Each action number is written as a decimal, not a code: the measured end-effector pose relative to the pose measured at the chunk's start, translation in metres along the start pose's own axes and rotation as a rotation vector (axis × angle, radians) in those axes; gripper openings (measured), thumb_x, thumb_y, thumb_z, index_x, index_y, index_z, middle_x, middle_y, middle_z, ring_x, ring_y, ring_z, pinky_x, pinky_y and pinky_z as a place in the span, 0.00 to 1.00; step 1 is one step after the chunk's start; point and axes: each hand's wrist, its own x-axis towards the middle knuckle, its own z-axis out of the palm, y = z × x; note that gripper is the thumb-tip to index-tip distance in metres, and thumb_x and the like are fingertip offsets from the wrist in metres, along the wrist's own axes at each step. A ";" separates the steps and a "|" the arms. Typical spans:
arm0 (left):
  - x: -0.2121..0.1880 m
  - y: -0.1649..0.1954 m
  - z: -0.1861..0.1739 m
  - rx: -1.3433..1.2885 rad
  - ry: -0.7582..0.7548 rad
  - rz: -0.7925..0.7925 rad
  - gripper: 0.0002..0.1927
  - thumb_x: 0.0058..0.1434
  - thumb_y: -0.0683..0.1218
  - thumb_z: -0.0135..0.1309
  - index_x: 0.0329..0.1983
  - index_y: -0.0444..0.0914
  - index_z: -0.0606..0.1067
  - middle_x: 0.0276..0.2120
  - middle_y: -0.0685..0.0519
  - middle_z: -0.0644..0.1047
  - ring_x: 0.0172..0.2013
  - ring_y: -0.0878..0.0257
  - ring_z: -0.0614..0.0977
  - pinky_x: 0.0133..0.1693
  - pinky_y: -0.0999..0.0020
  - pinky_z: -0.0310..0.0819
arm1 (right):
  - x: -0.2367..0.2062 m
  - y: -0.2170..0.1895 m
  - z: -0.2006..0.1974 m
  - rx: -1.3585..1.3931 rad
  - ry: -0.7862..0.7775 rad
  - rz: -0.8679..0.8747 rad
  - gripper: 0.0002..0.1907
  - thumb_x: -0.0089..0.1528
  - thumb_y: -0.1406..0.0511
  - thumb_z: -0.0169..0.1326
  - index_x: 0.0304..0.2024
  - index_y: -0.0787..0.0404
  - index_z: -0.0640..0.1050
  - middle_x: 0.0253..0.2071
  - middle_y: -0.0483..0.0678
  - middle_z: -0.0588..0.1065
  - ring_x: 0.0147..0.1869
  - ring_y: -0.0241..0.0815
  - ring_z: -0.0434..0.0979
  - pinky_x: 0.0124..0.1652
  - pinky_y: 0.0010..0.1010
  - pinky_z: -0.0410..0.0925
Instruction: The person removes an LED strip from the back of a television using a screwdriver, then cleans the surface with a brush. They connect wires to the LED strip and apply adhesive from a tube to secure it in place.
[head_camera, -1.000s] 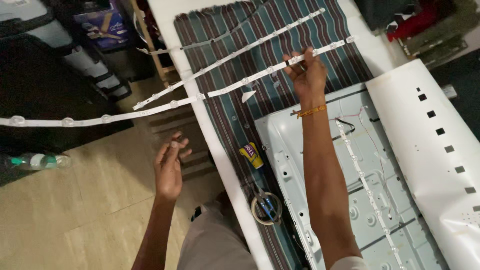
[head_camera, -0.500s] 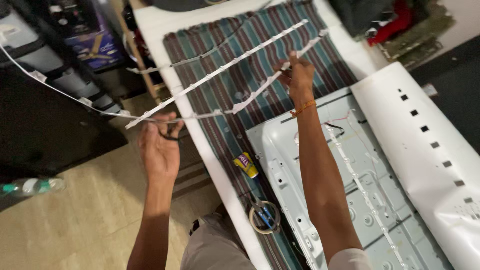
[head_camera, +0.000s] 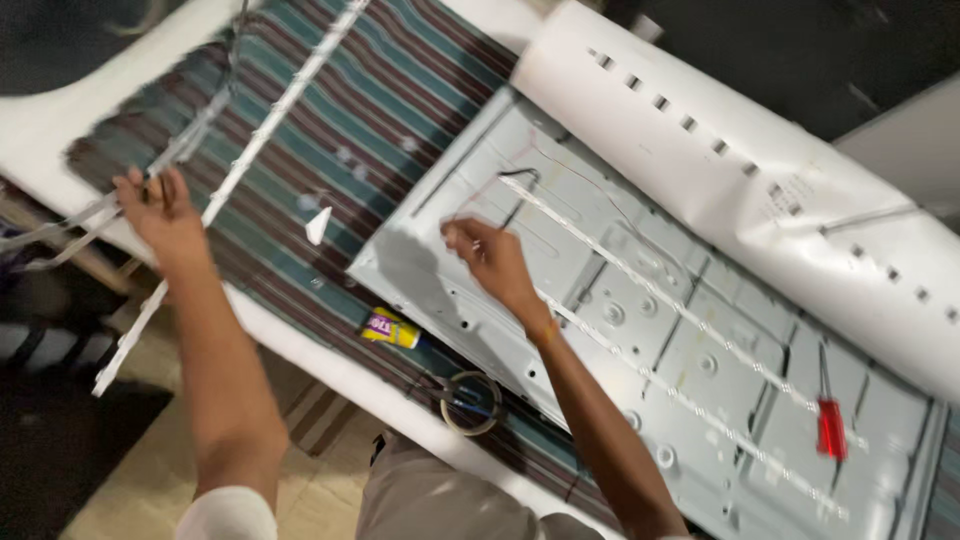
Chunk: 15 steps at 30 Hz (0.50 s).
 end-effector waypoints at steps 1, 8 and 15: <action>-0.004 -0.001 -0.003 0.120 -0.006 -0.091 0.08 0.68 0.43 0.58 0.45 0.33 0.76 0.36 0.50 0.77 0.36 0.58 0.75 0.56 0.51 0.81 | -0.031 0.000 -0.005 -0.049 0.000 0.016 0.13 0.68 0.62 0.55 0.50 0.61 0.82 0.44 0.49 0.83 0.37 0.40 0.83 0.34 0.30 0.73; -0.005 0.021 -0.013 1.333 0.005 -0.007 0.06 0.73 0.43 0.53 0.42 0.35 0.76 0.30 0.54 0.77 0.27 0.64 0.76 0.35 0.62 0.75 | -0.160 0.005 -0.018 -0.110 0.088 0.184 0.12 0.66 0.63 0.56 0.48 0.60 0.83 0.41 0.50 0.83 0.34 0.43 0.81 0.32 0.33 0.73; 0.006 0.048 -0.045 2.333 0.115 0.546 0.08 0.68 0.45 0.59 0.41 0.34 0.77 0.37 0.48 0.76 0.35 0.57 0.79 0.38 0.58 0.75 | -0.197 0.000 0.012 -0.109 0.113 0.092 0.11 0.65 0.64 0.57 0.48 0.60 0.83 0.39 0.50 0.82 0.33 0.42 0.80 0.33 0.33 0.73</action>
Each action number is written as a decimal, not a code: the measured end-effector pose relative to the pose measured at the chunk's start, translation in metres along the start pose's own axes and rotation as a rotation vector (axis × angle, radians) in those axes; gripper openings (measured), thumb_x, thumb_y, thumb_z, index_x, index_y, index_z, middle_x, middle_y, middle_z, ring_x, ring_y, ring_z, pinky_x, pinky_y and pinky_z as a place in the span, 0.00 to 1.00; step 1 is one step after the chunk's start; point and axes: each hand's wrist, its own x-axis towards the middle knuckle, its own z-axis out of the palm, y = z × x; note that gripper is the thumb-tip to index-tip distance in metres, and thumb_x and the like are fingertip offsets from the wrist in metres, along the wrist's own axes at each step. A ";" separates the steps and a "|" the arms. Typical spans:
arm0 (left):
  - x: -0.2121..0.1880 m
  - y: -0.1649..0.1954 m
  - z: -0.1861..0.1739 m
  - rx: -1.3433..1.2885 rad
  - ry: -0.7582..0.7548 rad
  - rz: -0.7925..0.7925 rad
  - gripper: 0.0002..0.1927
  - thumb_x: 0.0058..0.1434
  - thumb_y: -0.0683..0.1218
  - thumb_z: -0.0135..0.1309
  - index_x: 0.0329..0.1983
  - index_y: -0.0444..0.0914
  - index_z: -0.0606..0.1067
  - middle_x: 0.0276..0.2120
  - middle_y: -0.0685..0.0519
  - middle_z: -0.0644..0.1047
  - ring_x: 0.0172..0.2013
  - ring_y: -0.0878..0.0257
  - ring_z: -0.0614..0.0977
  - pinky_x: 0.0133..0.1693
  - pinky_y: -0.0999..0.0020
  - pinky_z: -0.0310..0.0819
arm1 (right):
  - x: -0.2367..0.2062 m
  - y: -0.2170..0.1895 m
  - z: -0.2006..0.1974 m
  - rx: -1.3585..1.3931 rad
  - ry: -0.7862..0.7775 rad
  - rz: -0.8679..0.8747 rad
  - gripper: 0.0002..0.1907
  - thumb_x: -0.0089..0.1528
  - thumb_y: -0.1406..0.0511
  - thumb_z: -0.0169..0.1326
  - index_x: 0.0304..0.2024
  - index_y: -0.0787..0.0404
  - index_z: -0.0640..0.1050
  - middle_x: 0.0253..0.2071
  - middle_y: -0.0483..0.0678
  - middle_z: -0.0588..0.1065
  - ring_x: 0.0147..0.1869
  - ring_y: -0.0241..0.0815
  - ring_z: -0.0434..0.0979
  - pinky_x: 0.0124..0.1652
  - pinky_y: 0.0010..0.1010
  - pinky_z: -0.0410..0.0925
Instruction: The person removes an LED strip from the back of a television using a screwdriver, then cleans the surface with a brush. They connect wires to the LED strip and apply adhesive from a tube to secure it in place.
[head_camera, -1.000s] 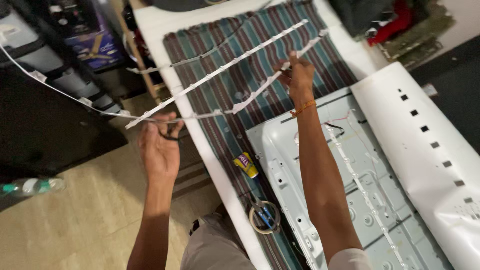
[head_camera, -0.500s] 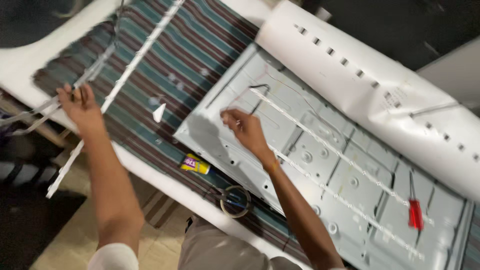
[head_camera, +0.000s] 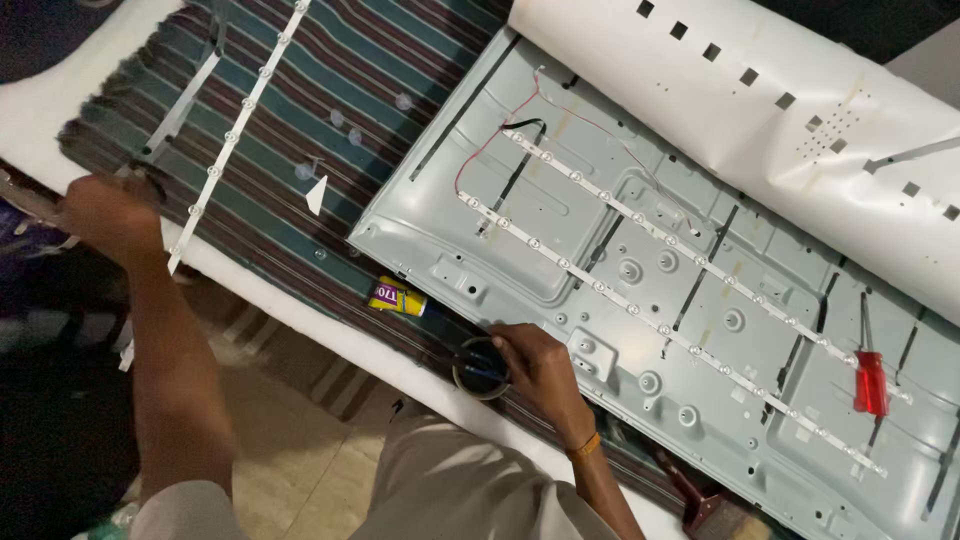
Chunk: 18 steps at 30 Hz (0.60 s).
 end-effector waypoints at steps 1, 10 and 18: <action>-0.002 0.000 0.001 0.073 0.051 0.029 0.09 0.68 0.45 0.60 0.41 0.33 0.77 0.38 0.47 0.76 0.36 0.55 0.79 0.38 0.58 0.75 | -0.002 -0.001 0.002 -0.008 0.036 -0.103 0.10 0.65 0.64 0.58 0.48 0.60 0.83 0.39 0.50 0.82 0.34 0.42 0.80 0.34 0.33 0.73; -0.088 0.111 0.003 -0.494 -0.136 0.626 0.06 0.75 0.41 0.58 0.44 0.32 0.78 0.40 0.45 0.78 0.39 0.54 0.80 0.42 0.58 0.75 | -0.009 -0.002 -0.009 -0.103 0.061 -0.110 0.09 0.64 0.67 0.59 0.46 0.62 0.83 0.32 0.50 0.79 0.37 0.47 0.78 0.37 0.38 0.71; -0.178 0.262 0.018 -0.762 -0.424 1.071 0.06 0.66 0.42 0.61 0.39 0.34 0.78 0.38 0.45 0.79 0.41 0.47 0.80 0.41 0.52 0.73 | -0.009 0.011 -0.026 -0.133 0.134 -0.038 0.10 0.62 0.70 0.58 0.46 0.62 0.83 0.36 0.51 0.80 0.39 0.50 0.79 0.39 0.39 0.72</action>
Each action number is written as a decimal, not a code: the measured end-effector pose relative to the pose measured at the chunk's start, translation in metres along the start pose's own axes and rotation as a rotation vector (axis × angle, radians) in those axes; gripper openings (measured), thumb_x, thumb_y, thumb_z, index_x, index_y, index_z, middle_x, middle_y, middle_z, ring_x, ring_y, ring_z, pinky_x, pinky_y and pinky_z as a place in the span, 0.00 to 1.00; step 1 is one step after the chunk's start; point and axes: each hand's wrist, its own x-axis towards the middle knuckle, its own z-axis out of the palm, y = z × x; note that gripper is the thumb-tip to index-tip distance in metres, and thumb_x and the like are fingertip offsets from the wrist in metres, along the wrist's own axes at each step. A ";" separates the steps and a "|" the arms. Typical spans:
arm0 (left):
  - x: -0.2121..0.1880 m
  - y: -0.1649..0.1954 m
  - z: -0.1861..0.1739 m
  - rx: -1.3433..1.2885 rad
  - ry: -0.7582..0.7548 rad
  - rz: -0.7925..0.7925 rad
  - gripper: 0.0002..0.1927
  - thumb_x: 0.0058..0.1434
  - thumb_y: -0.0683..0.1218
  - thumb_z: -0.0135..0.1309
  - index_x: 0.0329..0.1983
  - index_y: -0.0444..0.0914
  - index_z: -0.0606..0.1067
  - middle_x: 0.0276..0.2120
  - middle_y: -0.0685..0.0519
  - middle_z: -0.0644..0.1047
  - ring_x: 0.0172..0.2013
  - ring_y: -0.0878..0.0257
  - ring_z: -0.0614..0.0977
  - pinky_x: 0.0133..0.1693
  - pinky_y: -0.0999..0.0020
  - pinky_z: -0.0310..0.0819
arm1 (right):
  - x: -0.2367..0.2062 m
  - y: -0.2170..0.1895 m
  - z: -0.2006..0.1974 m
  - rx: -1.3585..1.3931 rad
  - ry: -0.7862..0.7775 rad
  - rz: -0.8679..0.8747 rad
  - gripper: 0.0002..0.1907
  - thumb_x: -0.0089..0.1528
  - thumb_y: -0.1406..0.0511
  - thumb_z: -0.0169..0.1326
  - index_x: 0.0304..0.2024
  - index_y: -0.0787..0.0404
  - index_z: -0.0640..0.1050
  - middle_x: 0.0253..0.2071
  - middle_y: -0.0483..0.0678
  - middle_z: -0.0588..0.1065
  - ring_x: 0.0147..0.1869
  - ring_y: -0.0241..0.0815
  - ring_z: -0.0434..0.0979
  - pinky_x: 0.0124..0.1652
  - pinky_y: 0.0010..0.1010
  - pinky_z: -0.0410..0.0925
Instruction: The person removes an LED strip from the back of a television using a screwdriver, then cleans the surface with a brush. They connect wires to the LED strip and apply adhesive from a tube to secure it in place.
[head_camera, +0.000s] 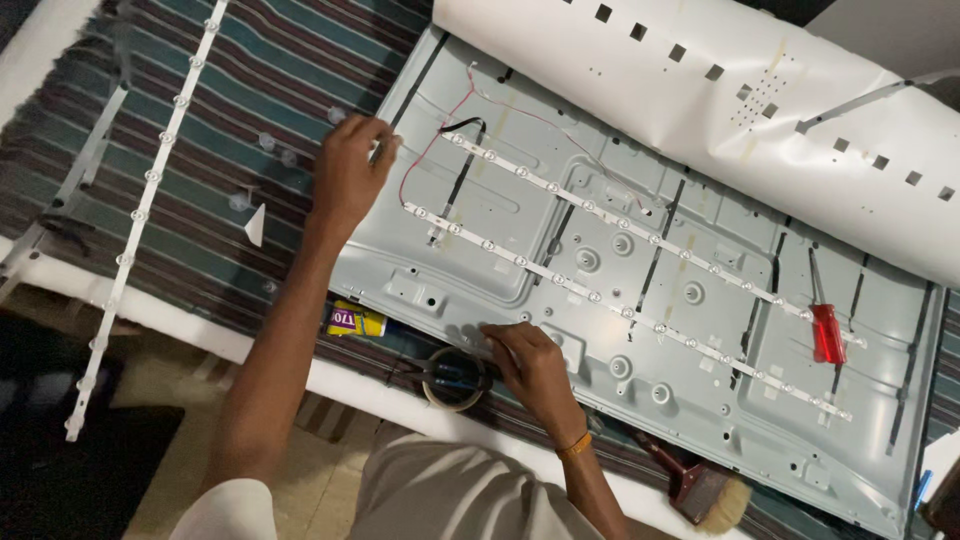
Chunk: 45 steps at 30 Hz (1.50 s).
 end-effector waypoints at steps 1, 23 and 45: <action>0.013 0.004 0.015 -0.026 -0.032 0.007 0.06 0.66 0.42 0.61 0.39 0.34 0.78 0.37 0.45 0.79 0.41 0.47 0.80 0.42 0.52 0.74 | 0.001 0.003 -0.002 -0.002 0.006 0.011 0.10 0.62 0.70 0.58 0.46 0.62 0.83 0.36 0.50 0.80 0.39 0.50 0.80 0.39 0.39 0.72; 0.166 -0.018 0.209 0.033 -0.309 0.215 0.07 0.66 0.37 0.55 0.45 0.32 0.79 0.45 0.42 0.78 0.51 0.44 0.76 0.54 0.46 0.66 | 0.032 0.092 -0.045 -0.039 0.197 0.261 0.12 0.60 0.72 0.59 0.46 0.60 0.83 0.35 0.50 0.79 0.36 0.48 0.79 0.36 0.37 0.71; -0.202 0.203 0.066 -0.209 -0.644 0.397 0.18 0.60 0.50 0.63 0.47 0.33 0.78 0.44 0.47 0.79 0.49 0.51 0.76 0.53 0.53 0.67 | -0.151 0.047 -0.052 -0.243 0.292 0.289 0.11 0.60 0.72 0.60 0.45 0.62 0.81 0.41 0.50 0.80 0.47 0.49 0.78 0.46 0.40 0.70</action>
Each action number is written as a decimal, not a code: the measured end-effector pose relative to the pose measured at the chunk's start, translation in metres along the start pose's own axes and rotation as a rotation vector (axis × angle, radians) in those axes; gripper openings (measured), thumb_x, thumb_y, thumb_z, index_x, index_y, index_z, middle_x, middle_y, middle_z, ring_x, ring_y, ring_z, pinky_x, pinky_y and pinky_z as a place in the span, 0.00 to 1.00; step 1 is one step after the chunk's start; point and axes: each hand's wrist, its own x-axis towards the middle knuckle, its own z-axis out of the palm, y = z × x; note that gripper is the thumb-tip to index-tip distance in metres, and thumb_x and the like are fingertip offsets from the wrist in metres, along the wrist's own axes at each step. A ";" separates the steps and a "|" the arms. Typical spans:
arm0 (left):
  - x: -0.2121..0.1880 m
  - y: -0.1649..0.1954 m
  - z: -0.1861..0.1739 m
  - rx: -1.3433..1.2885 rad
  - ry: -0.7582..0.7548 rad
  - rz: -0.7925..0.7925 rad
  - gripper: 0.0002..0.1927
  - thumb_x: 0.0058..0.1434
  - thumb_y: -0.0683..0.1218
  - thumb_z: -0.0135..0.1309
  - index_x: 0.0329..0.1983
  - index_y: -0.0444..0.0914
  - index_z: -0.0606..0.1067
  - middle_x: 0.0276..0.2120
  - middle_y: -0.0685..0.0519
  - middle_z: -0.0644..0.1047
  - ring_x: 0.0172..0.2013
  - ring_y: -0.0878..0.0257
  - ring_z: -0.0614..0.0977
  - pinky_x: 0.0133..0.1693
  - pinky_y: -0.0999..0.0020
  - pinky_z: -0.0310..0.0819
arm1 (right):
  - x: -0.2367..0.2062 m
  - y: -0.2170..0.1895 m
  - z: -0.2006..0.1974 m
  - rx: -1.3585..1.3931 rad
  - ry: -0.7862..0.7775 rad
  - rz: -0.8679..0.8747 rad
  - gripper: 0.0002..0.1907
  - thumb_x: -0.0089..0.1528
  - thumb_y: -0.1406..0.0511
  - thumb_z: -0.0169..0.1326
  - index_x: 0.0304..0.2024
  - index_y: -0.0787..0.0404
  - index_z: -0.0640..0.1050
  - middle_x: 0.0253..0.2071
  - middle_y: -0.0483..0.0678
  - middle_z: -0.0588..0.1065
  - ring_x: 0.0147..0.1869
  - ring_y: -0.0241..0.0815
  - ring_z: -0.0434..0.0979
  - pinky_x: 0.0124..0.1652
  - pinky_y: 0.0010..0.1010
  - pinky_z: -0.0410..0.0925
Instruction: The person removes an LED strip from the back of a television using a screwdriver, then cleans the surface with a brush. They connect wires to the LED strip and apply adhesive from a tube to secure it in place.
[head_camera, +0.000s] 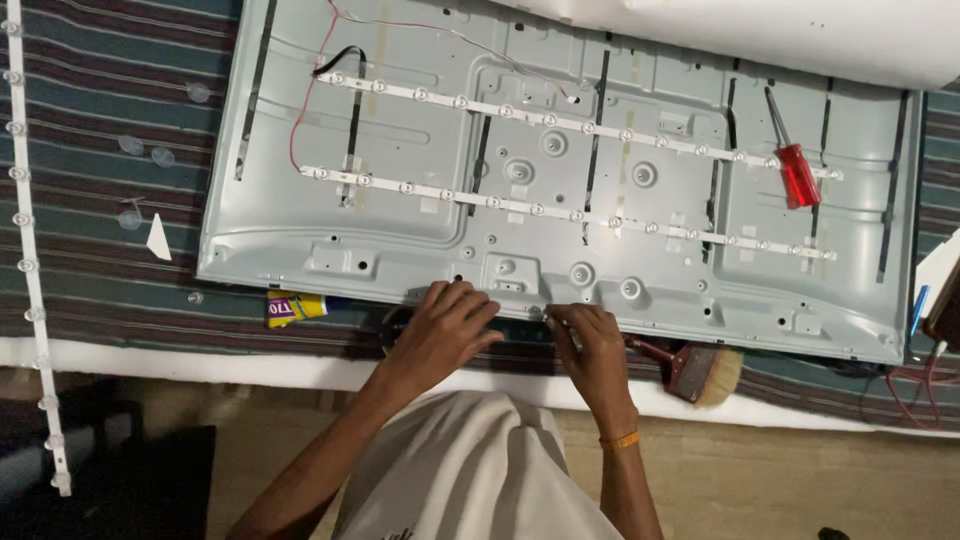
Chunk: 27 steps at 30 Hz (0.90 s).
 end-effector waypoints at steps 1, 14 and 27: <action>-0.003 0.009 0.007 0.011 -0.029 0.006 0.18 0.60 0.50 0.63 0.48 0.33 0.77 0.45 0.47 0.78 0.49 0.52 0.75 0.53 0.53 0.66 | -0.009 0.000 -0.001 -0.013 0.022 -0.022 0.10 0.60 0.72 0.60 0.44 0.62 0.81 0.43 0.50 0.81 0.50 0.49 0.78 0.49 0.40 0.69; -0.055 0.076 0.057 0.026 0.338 -0.213 0.13 0.64 0.46 0.60 0.47 0.34 0.79 0.43 0.48 0.79 0.49 0.52 0.77 0.53 0.55 0.68 | -0.097 0.025 -0.034 0.066 0.086 -0.115 0.07 0.63 0.73 0.60 0.45 0.64 0.81 0.45 0.52 0.80 0.51 0.50 0.79 0.57 0.43 0.69; -0.165 0.054 0.076 0.021 0.840 -0.760 0.06 0.70 0.41 0.57 0.45 0.33 0.78 0.39 0.46 0.79 0.35 0.56 0.82 0.36 0.62 0.76 | -0.175 0.038 -0.037 0.177 -0.131 -0.210 0.07 0.61 0.72 0.61 0.42 0.64 0.82 0.36 0.50 0.79 0.40 0.49 0.77 0.41 0.39 0.68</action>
